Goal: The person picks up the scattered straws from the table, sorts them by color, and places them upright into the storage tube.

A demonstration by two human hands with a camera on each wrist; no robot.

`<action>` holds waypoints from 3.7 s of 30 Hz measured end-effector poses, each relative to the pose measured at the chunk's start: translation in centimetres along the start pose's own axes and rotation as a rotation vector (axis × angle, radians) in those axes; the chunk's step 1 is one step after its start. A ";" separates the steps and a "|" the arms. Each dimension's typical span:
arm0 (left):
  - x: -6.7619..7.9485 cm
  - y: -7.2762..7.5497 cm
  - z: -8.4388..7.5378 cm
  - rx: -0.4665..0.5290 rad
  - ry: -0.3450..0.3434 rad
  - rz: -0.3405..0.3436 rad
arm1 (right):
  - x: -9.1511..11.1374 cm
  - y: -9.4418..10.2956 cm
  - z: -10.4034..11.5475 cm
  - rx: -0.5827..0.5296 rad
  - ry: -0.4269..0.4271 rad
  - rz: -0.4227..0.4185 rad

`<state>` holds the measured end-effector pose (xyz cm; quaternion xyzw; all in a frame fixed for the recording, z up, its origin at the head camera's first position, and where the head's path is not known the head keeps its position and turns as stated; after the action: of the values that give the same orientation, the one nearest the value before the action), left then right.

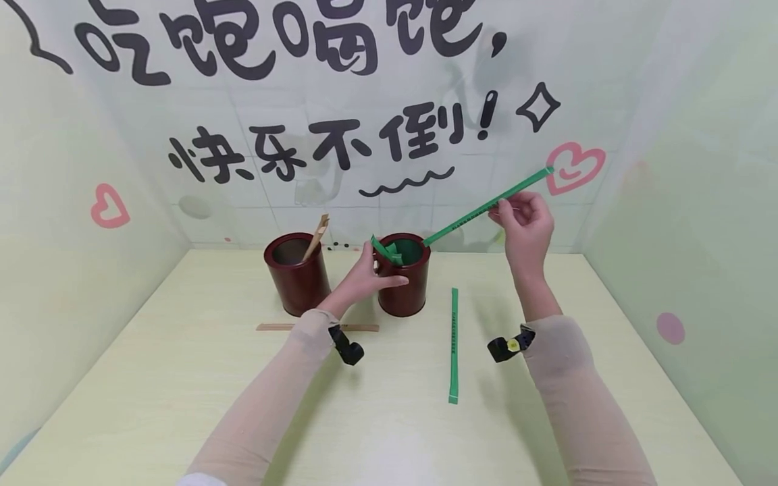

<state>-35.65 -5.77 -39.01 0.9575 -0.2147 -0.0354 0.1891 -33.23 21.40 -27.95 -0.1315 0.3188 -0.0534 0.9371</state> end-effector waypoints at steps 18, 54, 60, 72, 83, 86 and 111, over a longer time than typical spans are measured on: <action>-0.1 0.1 0.1 0.018 -0.022 0.003 | 1.5 -2.9 -1.9 0.392 -0.132 0.354; -0.1 0.1 0.1 0.016 0.000 -0.010 | 6.9 2.0 -8.4 0.717 -0.665 0.491; -0.1 0.1 0.1 0.008 0.003 -0.011 | 8.6 2.6 -10.8 0.781 -0.954 0.629; 0.0 0.1 0.0 0.013 -0.008 -0.006 | 10.6 0.8 -12.3 0.964 -1.097 0.832; 0.5 -0.2 -0.1 0.026 0.002 -0.011 | 8.9 0.3 -10.3 0.833 -0.946 0.826; 0.6 -0.2 -0.1 0.033 -0.002 -0.012 | 7.3 -0.1 -8.8 0.765 -0.863 0.780; 0.5 -0.2 0.0 0.029 -0.004 -0.017 | 1.4 -4.3 0.0 0.502 -0.277 0.283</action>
<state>-35.14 -5.78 -39.11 0.9619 -0.2075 -0.0356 0.1745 -32.22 17.07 -27.55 0.1435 0.1800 0.0188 0.9730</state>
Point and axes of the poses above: each hand's wrist, its own x-axis away from the middle knuckle, its own y-axis out of the back of the hand, z = x × y, the point moved 5 cm from there along -x, towards the middle knuckle, and after that the axes turned 10 degrees about z, right-handed, at the moved point
